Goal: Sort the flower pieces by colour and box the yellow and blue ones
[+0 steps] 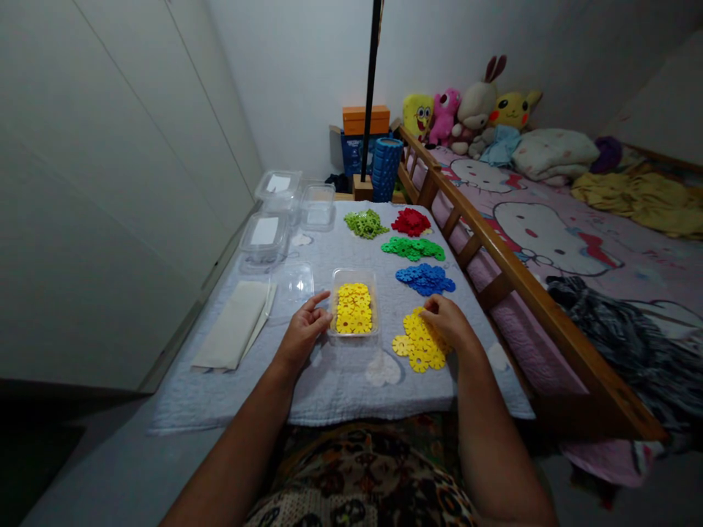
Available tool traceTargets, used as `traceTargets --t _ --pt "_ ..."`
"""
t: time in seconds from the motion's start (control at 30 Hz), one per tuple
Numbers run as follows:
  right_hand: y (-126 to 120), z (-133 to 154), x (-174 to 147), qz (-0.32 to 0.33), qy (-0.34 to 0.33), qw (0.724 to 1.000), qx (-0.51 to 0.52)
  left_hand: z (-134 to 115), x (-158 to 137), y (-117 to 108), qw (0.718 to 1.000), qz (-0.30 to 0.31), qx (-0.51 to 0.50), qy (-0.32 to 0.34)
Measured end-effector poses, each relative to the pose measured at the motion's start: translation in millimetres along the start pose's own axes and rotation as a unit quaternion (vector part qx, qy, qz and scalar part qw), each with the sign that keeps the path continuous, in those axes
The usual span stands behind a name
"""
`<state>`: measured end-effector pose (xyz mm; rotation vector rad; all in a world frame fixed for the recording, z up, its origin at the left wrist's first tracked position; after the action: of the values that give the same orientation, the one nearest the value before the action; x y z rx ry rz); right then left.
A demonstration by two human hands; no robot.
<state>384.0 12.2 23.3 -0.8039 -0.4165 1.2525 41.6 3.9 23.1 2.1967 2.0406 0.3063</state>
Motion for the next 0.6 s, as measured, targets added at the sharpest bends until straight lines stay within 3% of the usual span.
traceTargets --t 0.2,0.33,0.47,0.6 --pt "-10.6 23.4 -1.4 0.008 -0.023 0.985 0.169 -1.9 -1.0 1.7 1.000 -0.001 -0.006 -0.002" --pt "-13.2 65.0 -10.8 0.006 -0.066 0.973 0.222 -3.6 -1.7 3.2 1.000 0.001 -0.005 -0.007" --pt "1.4 123.1 -27.8 0.022 -0.141 0.972 0.186 -4.5 -2.2 3.2 1.000 -0.003 -0.005 -0.007" --pt "35.7 167.5 -41.4 0.055 -0.192 0.979 0.049 -0.5 -1.5 2.3 1.000 0.001 -0.009 -0.007"
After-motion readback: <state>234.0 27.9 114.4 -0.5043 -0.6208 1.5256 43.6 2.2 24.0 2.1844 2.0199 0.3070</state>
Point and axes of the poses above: each hand's wrist, its own x-axis towards the middle knuckle, its own y-axis out of the palm, z = x × y, the point moved 9 cm from there along x, towards the middle knuckle, and after that the axes turned 11 degrees about y, right-handed, at the moved point
